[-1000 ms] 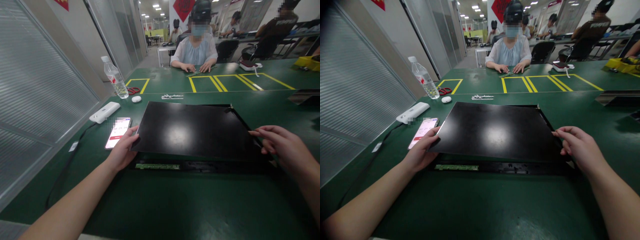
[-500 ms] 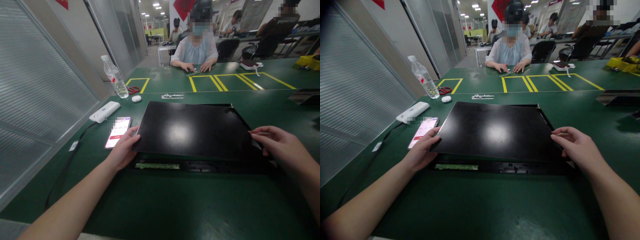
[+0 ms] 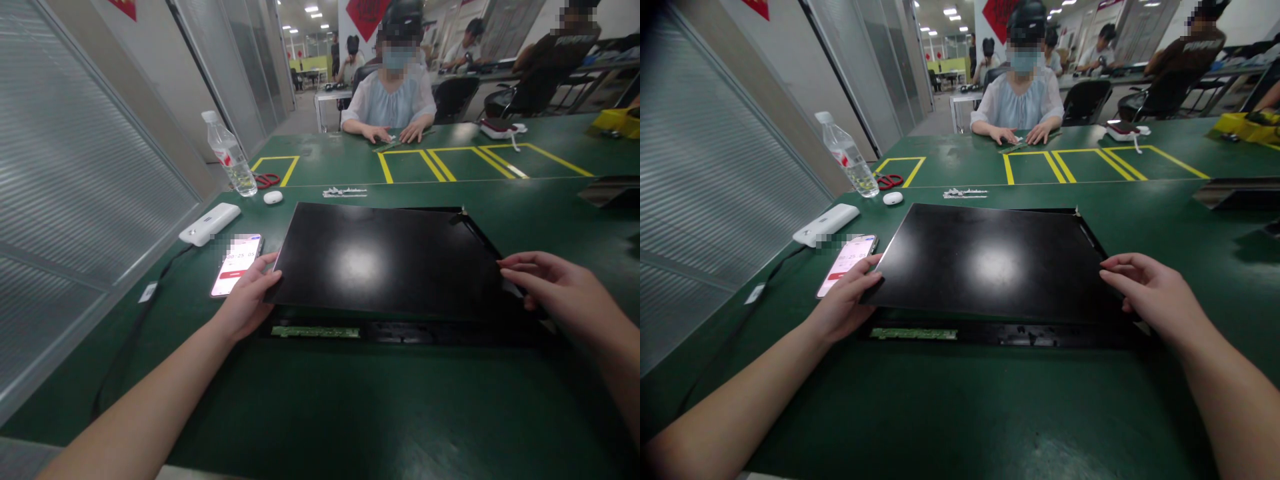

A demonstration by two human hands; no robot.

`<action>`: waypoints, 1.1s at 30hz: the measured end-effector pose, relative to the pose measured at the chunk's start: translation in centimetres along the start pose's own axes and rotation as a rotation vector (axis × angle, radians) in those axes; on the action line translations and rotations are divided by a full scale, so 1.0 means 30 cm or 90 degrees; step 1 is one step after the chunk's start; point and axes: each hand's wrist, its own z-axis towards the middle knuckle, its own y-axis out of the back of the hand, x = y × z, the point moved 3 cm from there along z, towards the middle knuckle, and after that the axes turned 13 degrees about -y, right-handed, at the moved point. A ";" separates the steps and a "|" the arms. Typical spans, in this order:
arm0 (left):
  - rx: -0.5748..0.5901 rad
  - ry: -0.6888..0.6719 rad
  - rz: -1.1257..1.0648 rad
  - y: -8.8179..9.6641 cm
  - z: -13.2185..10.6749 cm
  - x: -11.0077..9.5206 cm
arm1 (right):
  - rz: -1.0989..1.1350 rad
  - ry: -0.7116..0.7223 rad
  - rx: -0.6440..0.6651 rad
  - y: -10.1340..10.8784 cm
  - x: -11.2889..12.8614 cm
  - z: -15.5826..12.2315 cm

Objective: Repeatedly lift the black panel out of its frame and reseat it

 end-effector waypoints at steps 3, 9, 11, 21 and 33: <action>-0.003 0.000 0.004 -0.002 0.001 0.001 | -0.008 -0.011 -0.006 -0.002 -0.005 0.011; 0.005 0.004 0.021 0.000 0.001 0.005 | -0.035 -0.022 -0.010 -0.003 -0.013 0.021; 0.006 0.001 0.022 0.002 0.001 0.006 | -0.036 -0.021 -0.010 -0.003 -0.013 0.019; 0.003 0.004 0.003 -0.009 0.001 -0.001 | -0.070 -0.013 -0.016 0.004 -0.019 0.031; 0.060 0.003 0.009 -0.001 0.004 0.004 | -0.028 -0.038 -0.017 0.008 0.002 0.014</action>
